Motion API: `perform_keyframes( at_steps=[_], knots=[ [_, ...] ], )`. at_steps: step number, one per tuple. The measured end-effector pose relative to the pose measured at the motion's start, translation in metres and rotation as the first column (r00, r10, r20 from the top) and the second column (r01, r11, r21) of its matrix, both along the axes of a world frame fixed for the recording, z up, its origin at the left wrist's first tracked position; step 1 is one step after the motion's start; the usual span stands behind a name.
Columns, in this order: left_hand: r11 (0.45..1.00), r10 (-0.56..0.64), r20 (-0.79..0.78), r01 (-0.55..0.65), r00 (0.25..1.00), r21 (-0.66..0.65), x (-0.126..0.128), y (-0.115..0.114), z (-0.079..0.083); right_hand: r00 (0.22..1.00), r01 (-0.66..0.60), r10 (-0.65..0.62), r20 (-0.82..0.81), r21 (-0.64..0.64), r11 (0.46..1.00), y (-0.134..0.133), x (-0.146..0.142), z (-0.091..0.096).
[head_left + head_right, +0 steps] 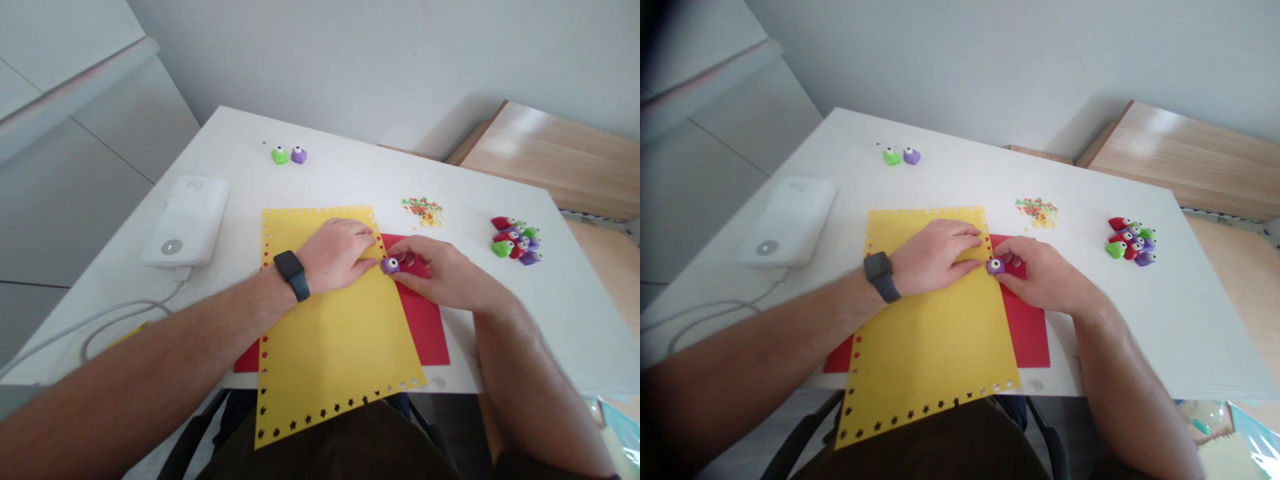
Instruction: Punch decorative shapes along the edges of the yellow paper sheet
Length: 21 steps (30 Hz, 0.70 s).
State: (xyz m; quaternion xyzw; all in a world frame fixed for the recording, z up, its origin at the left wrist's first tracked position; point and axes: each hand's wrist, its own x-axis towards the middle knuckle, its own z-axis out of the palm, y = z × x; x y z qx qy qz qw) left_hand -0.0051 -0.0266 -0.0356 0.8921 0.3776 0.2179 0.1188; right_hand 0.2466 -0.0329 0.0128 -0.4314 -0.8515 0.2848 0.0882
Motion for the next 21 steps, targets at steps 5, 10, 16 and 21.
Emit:
perform_keyframes(
  at_steps=[5, 10, 16, 21],
  knots=[
    [1.0, 0.001, 0.008, -0.001, 1.0, 0.004, 0.0, 0.0, 0.0, 0.996, 0.075, -0.073, -0.042, 0.038, 0.997, -0.001, 0.0, 0.003],
    [1.0, -0.005, 0.077, 0.003, 0.997, 0.019, 0.002, 0.001, 0.004, 0.99, 0.132, -0.13, -0.049, 0.032, 0.991, 0.001, -0.001, -0.002],
    [0.995, -0.096, 0.124, 0.09, 0.988, 0.054, 0.005, -0.003, 0.01, 0.985, 0.173, -0.171, -0.033, 0.064, 0.983, 0.0, -0.005, -0.004],
    [0.986, -0.155, 0.101, 0.148, 0.983, 0.07, 0.006, -0.005, 0.013, 0.984, 0.175, -0.174, -0.029, 0.043, 0.984, 0.001, -0.008, -0.007]
  ],
)
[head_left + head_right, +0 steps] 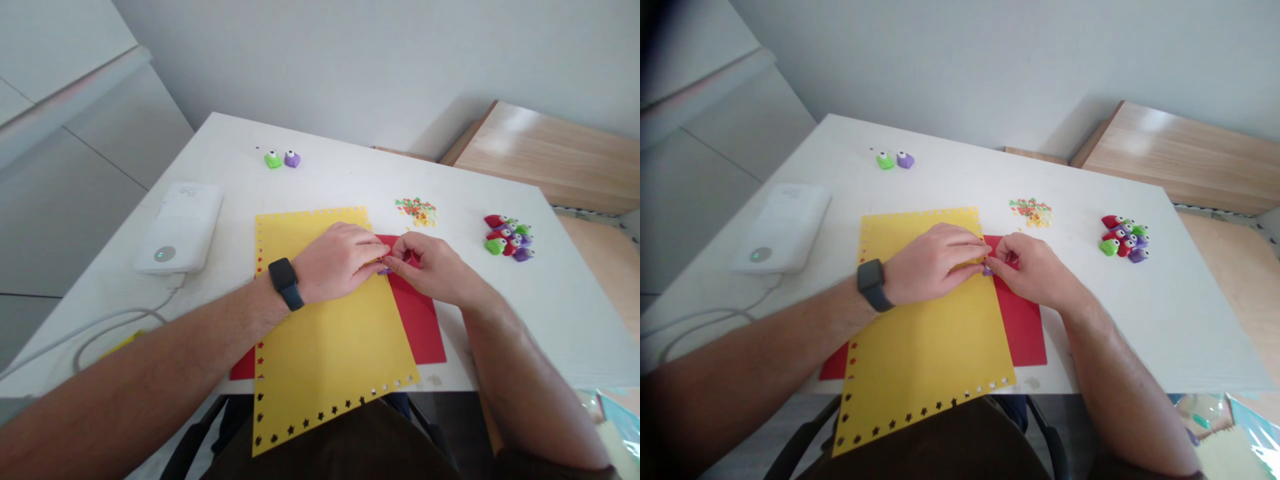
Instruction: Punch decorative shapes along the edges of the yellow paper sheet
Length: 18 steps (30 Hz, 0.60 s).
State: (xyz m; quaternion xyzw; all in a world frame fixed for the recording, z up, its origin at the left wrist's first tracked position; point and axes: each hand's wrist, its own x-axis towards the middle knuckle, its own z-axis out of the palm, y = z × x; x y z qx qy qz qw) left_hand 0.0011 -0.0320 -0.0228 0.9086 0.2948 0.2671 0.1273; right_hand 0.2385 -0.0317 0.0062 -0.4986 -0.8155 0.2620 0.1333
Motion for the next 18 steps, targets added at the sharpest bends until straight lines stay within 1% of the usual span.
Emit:
perform_keyframes(
  at_steps=[4, 8, 14, 18],
  knots=[
    [0.999, -0.025, -0.046, 0.026, 0.999, 0.025, 0.0014, -0.001, 0.0012, 1.0, 0.006, -0.006, -0.011, -0.032, 0.999, 0.0013, -0.0027, -0.0026],
    [0.999, -0.021, -0.07, 0.023, 0.997, 0.032, 0.004, -0.0038, 0.0028, 1.0, -0.001, 0.001, -0.003, -0.051, 0.999, 0.002, -0.0046, -0.003],
    [1.0, -0.007, -0.091, 0.008, 0.996, 0.004, 0.0084, -0.0072, 0.0047, 1.0, -0.023, 0.023, 0.011, -0.048, 0.999, 0.0024, -0.0041, -0.005],
    [1.0, 0.01, -0.122, -0.007, 0.993, 0.021, 0.0101, -0.0066, 0.0055, 0.999, -0.054, 0.054, -0.005, -0.031, 0.998, 0.003, -0.0033, -0.0064]
  ],
)
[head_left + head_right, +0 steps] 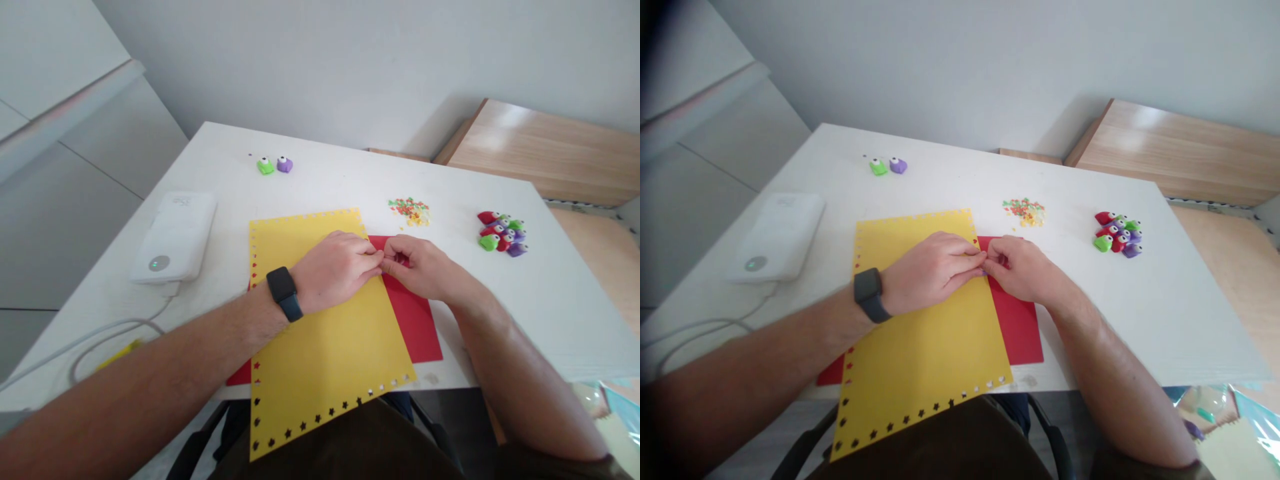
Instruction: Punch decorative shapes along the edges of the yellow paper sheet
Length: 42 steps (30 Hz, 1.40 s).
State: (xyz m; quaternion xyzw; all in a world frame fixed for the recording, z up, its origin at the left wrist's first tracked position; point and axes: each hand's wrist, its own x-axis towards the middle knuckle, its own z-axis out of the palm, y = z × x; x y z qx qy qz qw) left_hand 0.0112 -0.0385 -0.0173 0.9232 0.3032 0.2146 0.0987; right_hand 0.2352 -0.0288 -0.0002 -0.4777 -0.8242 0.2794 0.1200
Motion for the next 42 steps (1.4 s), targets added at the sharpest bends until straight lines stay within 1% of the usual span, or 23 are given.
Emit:
perform_keyframes(
  at_steps=[10, 14, 18, 23, 26, 29, 31, 33, 38, 42],
  knots=[
    [0.999, 0.034, -0.063, -0.033, 0.997, 0.028, 0.002, -0.002, -0.001, 0.998, -0.047, 0.044, 0.044, 0.069, 0.997, 0.0, -0.001, -0.001],
    [0.998, 0.041, -0.064, -0.038, 0.997, 0.043, 0.004, -0.002, -0.003, 0.995, -0.08, 0.074, 0.072, 0.082, 0.993, 0.0, -0.001, -0.003],
    [0.997, 0.057, -0.071, -0.053, 0.996, 0.056, 0.005, -0.003, -0.003, 0.991, -0.086, 0.075, 0.107, 0.102, 0.991, 0.001, -0.003, -0.004],
    [0.999, 0.032, -0.028, -0.032, 0.999, 0.008, 0.001, -0.002, -0.002, 0.994, -0.081, 0.073, 0.086, 0.103, 0.991, -0.001, -0.004, -0.003],
    [1.0, 0.018, 0.027, -0.017, 0.999, -0.021, -0.004, 0.0, -0.005, 0.998, -0.036, 0.033, 0.051, 0.066, 0.997, -0.002, -0.003, 0.0],
    [0.998, 0.059, 0.053, -0.058, 0.997, -0.019, -0.008, 0.003, -0.009, 1.0, 0.022, -0.022, 0.004, 0.018, 1.0, -0.003, 0.0, 0.005],
    [0.995, 0.098, 0.048, -0.098, 0.994, -0.008, -0.011, 0.006, -0.011, 0.999, 0.035, -0.035, -0.027, -0.001, 0.999, -0.004, 0.002, 0.008],
    [0.99, 0.137, 0.046, -0.138, 0.989, 0.007, -0.012, 0.008, -0.013, 0.999, 0.01, -0.011, -0.04, -0.005, 1.0, -0.004, 0.004, 0.011],
    [0.977, 0.213, 0.022, -0.213, 0.977, 0.025, -0.015, 0.013, -0.018, 0.993, -0.113, 0.114, -0.013, 0.054, 0.992, -0.004, 0.009, 0.011],
    [0.975, 0.224, -0.008, -0.224, 0.975, 0.014, -0.016, 0.013, -0.02, 0.994, -0.107, 0.105, 0.026, 0.099, 0.989, -0.002, 0.012, 0.008]
  ],
)
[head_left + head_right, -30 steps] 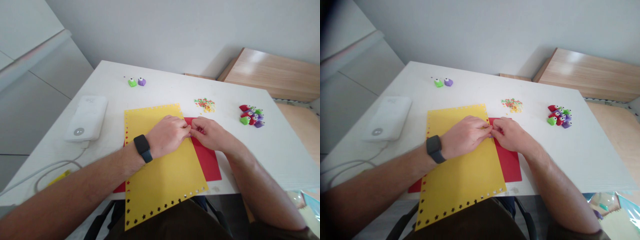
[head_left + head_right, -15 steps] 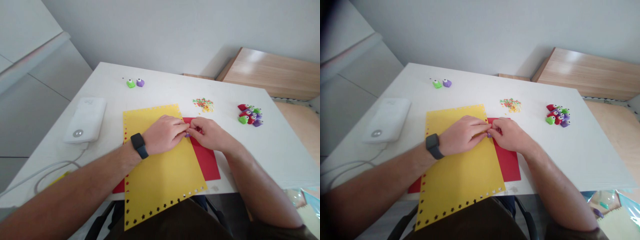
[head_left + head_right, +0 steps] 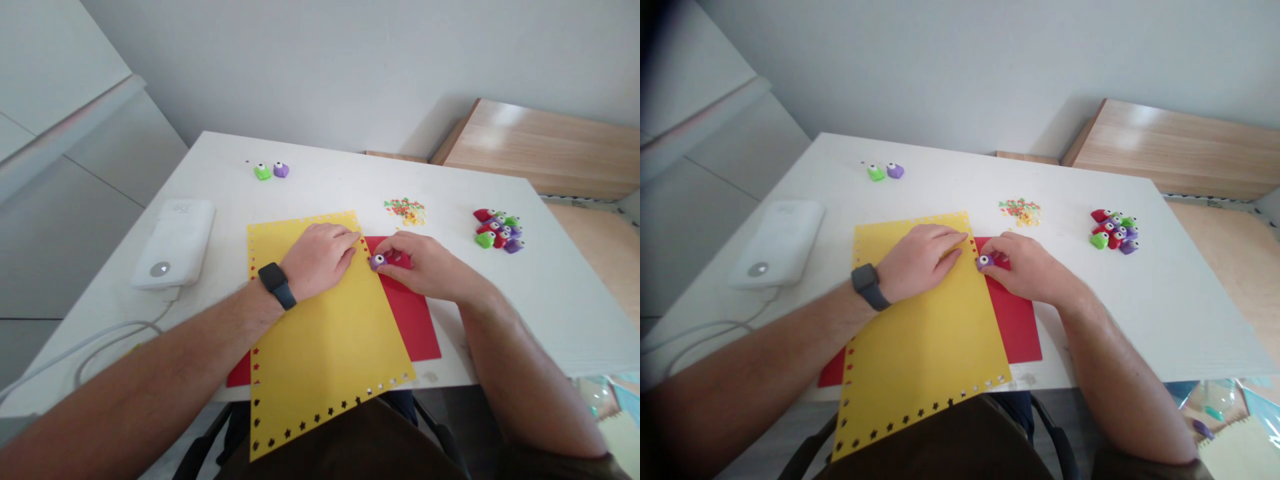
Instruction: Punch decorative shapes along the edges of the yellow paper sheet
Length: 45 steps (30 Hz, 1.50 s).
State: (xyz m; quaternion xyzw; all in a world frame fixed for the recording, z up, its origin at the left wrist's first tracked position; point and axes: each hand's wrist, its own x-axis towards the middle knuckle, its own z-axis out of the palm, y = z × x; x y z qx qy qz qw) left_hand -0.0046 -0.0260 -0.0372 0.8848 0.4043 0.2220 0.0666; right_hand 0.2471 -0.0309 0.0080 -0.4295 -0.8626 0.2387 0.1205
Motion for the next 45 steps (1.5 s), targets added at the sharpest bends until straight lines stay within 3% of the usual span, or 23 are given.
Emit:
perform_keyframes(
  at_steps=[8, 13, 17, 21, 27, 32, 39, 45],
  knots=[
    [1.0, 0.002, -0.01, -0.002, 1.0, -0.008, 0.001, -0.001, 0.0, 0.987, 0.16, -0.159, -0.017, 0.05, 0.986, 0.006, 0.002, -0.007],
    [1.0, 0.0, -0.009, 0.0, 1.0, 0.003, 0.001, -0.001, -0.001, 0.948, 0.317, -0.311, -0.072, 0.091, 0.944, 0.01, 0.002, -0.008],
    [1.0, 0.011, -0.009, -0.011, 1.0, 0.009, 0.001, 0.0, 0.0, 0.934, 0.352, -0.344, -0.093, 0.09, 0.932, 0.01, 0.002, -0.006],
    [1.0, 0.03, -0.031, -0.03, 0.999, 0.001, -0.001, 0.0, 0.002, 0.949, 0.304, -0.296, -0.108, 0.07, 0.95, 0.007, 0.002, -0.006],
    [0.998, 0.069, -0.044, -0.069, 0.997, -0.011, -0.002, 0.0, 0.003, 0.961, 0.272, -0.275, 0.038, 0.083, 0.959, 0.007, 0.002, -0.006],
    [0.998, 0.06, -0.04, -0.061, 0.997, -0.023, -0.003, 0.0, 0.001, 0.961, 0.255, -0.269, 0.07, 0.16, 0.954, 0.007, 0.004, -0.01],
    [0.997, 0.071, -0.022, -0.072, 0.997, -0.023, -0.003, 0.001, 0.0, 0.998, 0.016, -0.033, 0.052, 0.31, 0.951, 0.002, 0.004, -0.011],
    [0.997, 0.067, -0.018, -0.068, 0.998, -0.026, -0.003, 0.001, 0.0, 0.996, -0.023, -0.008, 0.092, 0.33, 0.944, -0.001, 0.0, -0.015]
  ],
)
